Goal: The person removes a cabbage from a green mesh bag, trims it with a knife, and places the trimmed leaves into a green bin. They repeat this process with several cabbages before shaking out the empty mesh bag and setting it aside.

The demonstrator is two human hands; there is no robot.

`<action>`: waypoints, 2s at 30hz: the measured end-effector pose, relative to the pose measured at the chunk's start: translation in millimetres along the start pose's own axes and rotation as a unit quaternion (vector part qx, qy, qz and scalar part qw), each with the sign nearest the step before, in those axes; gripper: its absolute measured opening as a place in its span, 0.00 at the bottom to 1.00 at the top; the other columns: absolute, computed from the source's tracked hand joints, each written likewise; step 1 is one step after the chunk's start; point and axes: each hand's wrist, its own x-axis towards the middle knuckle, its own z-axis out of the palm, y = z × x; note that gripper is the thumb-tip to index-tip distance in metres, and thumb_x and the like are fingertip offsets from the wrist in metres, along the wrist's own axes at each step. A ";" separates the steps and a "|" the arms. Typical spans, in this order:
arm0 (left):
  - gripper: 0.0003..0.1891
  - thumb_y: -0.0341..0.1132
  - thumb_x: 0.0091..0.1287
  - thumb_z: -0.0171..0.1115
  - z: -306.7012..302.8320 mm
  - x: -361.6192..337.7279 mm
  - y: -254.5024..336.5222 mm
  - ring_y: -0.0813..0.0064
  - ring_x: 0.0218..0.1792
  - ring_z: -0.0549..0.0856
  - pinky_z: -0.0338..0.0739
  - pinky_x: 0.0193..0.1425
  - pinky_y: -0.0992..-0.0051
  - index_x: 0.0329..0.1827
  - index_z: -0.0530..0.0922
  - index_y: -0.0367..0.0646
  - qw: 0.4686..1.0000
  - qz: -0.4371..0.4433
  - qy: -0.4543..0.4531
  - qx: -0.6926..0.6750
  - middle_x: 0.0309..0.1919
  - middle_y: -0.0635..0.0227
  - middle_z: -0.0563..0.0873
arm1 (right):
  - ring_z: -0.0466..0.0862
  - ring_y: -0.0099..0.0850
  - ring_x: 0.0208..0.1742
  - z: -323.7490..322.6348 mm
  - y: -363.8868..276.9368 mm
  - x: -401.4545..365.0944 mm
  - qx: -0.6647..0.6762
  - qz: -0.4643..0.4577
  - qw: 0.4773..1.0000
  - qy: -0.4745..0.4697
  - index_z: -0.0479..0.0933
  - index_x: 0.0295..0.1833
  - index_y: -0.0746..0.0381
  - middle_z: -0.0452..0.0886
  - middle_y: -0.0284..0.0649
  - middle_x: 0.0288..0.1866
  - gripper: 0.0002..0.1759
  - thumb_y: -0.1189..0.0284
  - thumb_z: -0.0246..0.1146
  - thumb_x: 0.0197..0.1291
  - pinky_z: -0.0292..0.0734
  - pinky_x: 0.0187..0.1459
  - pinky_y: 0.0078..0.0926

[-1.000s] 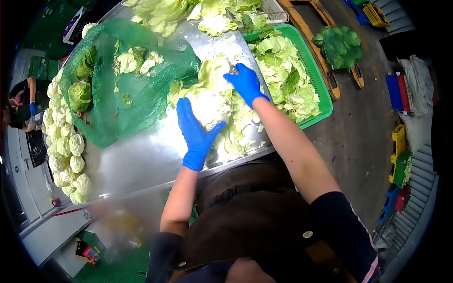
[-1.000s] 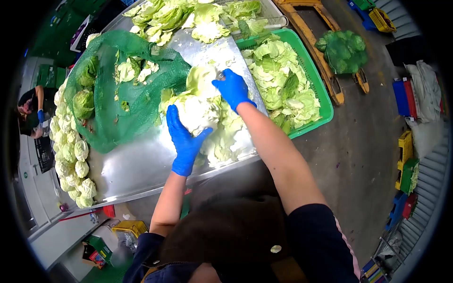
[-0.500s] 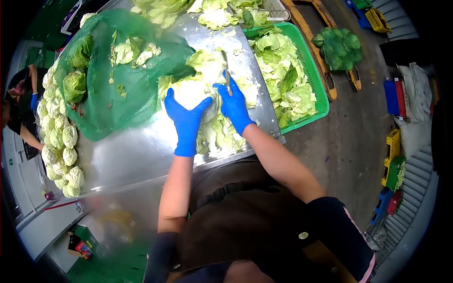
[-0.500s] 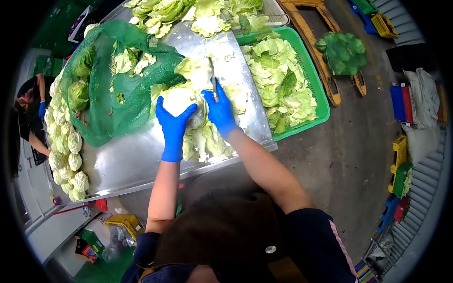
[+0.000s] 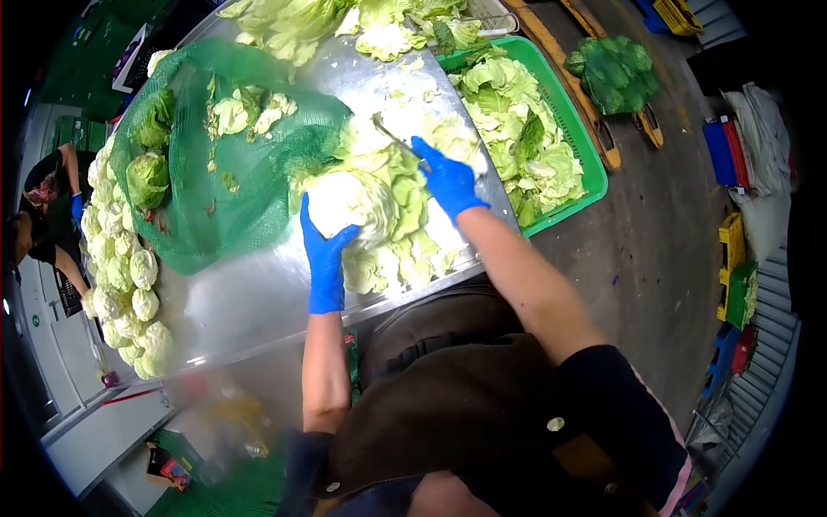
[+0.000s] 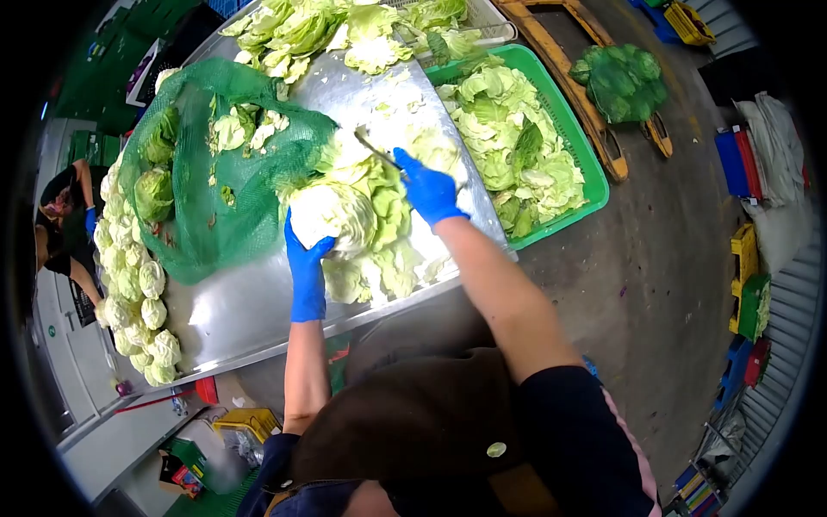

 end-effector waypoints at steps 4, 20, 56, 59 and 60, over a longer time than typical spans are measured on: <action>0.56 0.33 0.43 0.81 10.4 -7.4 24.3 0.60 0.71 0.67 0.64 0.74 0.63 0.77 0.56 0.40 0.977 0.096 -0.114 0.155 0.71 0.55 0.65 | 0.86 0.33 0.46 -45.4 43.4 21.3 0.201 -0.059 0.977 -0.034 0.73 0.68 0.46 0.86 0.40 0.50 0.24 0.71 0.59 0.67 0.81 0.46 0.28; 0.30 0.43 0.62 0.71 23.6 69.2 37.9 0.50 0.68 0.70 0.63 0.72 0.60 0.66 0.74 0.42 0.859 0.299 -0.009 0.415 0.67 0.48 0.71 | 0.77 0.26 0.31 -91.4 -34.2 -20.8 0.270 -0.104 0.949 -0.128 0.83 0.56 0.48 0.79 0.35 0.29 0.21 0.57 0.71 0.58 0.77 0.40 0.27; 0.61 0.49 0.43 0.82 119.0 17.4 27.6 0.43 0.69 0.66 0.62 0.72 0.56 0.74 0.52 0.26 0.971 0.034 -0.047 0.232 0.69 0.37 0.65 | 0.83 0.42 0.25 -143.2 -74.9 -25.3 -0.219 -0.244 0.940 -0.099 0.63 0.75 0.49 0.83 0.45 0.29 0.32 0.50 0.54 0.69 0.76 0.24 0.41; 0.61 0.49 0.43 0.82 119.0 19.7 7.1 0.44 0.67 0.69 0.64 0.70 0.56 0.74 0.53 0.28 0.939 0.085 0.015 0.334 0.67 0.39 0.67 | 0.83 0.43 0.25 -150.4 -78.6 -31.7 -0.251 -0.194 0.938 -0.138 0.64 0.74 0.49 0.83 0.44 0.29 0.32 0.49 0.55 0.68 0.76 0.25 0.41; 0.60 0.49 0.45 0.81 122.2 16.2 10.3 0.44 0.67 0.69 0.64 0.70 0.56 0.74 0.52 0.28 0.924 0.063 0.021 0.377 0.67 0.39 0.67 | 0.83 0.44 0.25 -149.5 -78.3 -27.9 -0.264 -0.194 0.935 -0.136 0.68 0.71 0.50 0.84 0.45 0.28 0.31 0.49 0.55 0.67 0.76 0.26 0.42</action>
